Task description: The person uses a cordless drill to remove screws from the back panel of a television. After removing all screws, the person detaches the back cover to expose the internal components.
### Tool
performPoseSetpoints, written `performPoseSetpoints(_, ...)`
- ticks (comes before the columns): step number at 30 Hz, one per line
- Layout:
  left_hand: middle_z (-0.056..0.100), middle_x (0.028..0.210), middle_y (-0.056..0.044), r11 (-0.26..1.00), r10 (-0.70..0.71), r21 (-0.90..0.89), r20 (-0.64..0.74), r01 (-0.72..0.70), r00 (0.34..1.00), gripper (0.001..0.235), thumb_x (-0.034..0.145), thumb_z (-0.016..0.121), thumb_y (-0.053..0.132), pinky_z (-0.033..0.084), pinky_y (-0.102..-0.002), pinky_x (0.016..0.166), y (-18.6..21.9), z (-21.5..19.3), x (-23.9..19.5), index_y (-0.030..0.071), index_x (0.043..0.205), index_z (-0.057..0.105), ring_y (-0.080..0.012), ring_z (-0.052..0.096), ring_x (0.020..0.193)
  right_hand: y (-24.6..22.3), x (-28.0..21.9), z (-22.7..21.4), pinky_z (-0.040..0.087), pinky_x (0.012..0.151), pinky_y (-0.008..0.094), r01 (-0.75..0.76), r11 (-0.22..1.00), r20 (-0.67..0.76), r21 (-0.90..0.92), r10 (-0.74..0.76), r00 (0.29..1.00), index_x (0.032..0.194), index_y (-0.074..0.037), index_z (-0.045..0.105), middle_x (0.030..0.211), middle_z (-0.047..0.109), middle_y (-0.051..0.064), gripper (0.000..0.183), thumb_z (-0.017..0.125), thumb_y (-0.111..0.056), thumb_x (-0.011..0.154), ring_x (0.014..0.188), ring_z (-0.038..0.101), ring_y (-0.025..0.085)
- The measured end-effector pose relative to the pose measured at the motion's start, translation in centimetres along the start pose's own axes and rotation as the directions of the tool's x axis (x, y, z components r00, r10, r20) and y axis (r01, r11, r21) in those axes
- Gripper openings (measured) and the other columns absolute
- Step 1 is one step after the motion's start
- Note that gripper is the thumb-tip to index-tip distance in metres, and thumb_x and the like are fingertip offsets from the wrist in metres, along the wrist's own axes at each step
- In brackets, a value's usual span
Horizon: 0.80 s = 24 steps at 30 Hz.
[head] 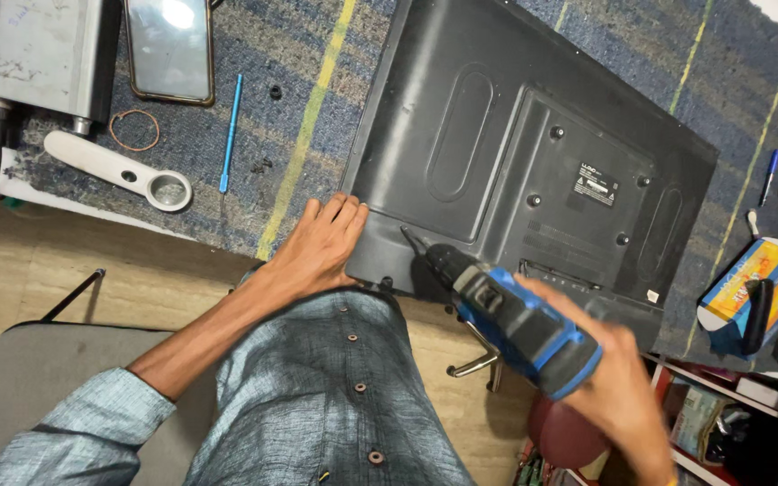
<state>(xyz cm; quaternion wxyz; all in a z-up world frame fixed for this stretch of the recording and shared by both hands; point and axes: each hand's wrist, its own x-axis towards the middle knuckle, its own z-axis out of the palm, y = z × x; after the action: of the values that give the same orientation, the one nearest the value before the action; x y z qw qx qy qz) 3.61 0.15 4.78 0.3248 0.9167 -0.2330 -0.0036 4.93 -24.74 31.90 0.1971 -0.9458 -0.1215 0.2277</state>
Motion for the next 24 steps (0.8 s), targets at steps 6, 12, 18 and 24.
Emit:
performPoseSetpoints(6,0.053,0.130,-0.026,1.000,0.009,-0.008,-0.041,-0.009,0.999,0.113,0.051,0.093,0.051,0.040,-0.049,0.092,0.0,-0.4,-0.1,-0.014,0.132,0.048,-0.0394,0.047,0.128,-3.2,6.6,-4.2,0.060,0.069,0.037,-0.060,0.873,0.406,-0.484,0.285,0.868,0.151,-0.042,0.051,0.082,0.080,0.009,0.095,0.088,-0.028,0.064,0.069,0.077,0.029)
performPoseSetpoints(12,0.053,0.130,-0.027,1.000,0.005,-0.011,-0.036,-0.006,0.999,0.115,0.048,0.093,0.051,0.040,-0.048,0.093,0.0,-0.6,-0.2,-0.014,0.131,0.048,-0.0390,0.047,0.127,-4.8,9.8,-4.7,0.059,0.065,0.040,0.024,0.981,0.480,-0.192,0.072,0.874,0.139,-0.027,0.059,0.091,0.083,0.009,0.078,0.082,-0.020,0.065,0.074,0.079,0.026)
performPoseSetpoints(18,0.053,0.127,-0.024,1.000,-0.003,-0.021,0.009,0.003,1.000,0.114,0.049,0.094,0.051,0.040,-0.048,0.090,-0.1,-0.6,-0.1,-0.013,0.132,0.048,-0.0379,0.048,0.127,-2.7,9.2,-4.5,0.059,0.076,0.036,-0.004,0.986,0.398,-0.167,0.071,0.915,0.138,-0.022,0.059,0.101,0.080,0.010,0.080,0.085,-0.015,0.062,0.077,0.070,0.022)
performPoseSetpoints(24,0.053,0.130,-0.025,1.000,0.016,0.007,0.004,-0.016,1.000,0.114,0.050,0.095,0.052,0.041,-0.048,0.091,0.3,-1.2,0.1,-0.011,0.133,0.048,-0.0390,0.047,0.127,-1.9,7.6,-4.2,0.060,0.077,0.034,-0.073,0.967,0.363,-0.246,0.162,0.918,0.139,-0.023,0.060,0.107,0.078,0.008,0.076,0.087,-0.018,0.068,0.082,0.068,0.010)
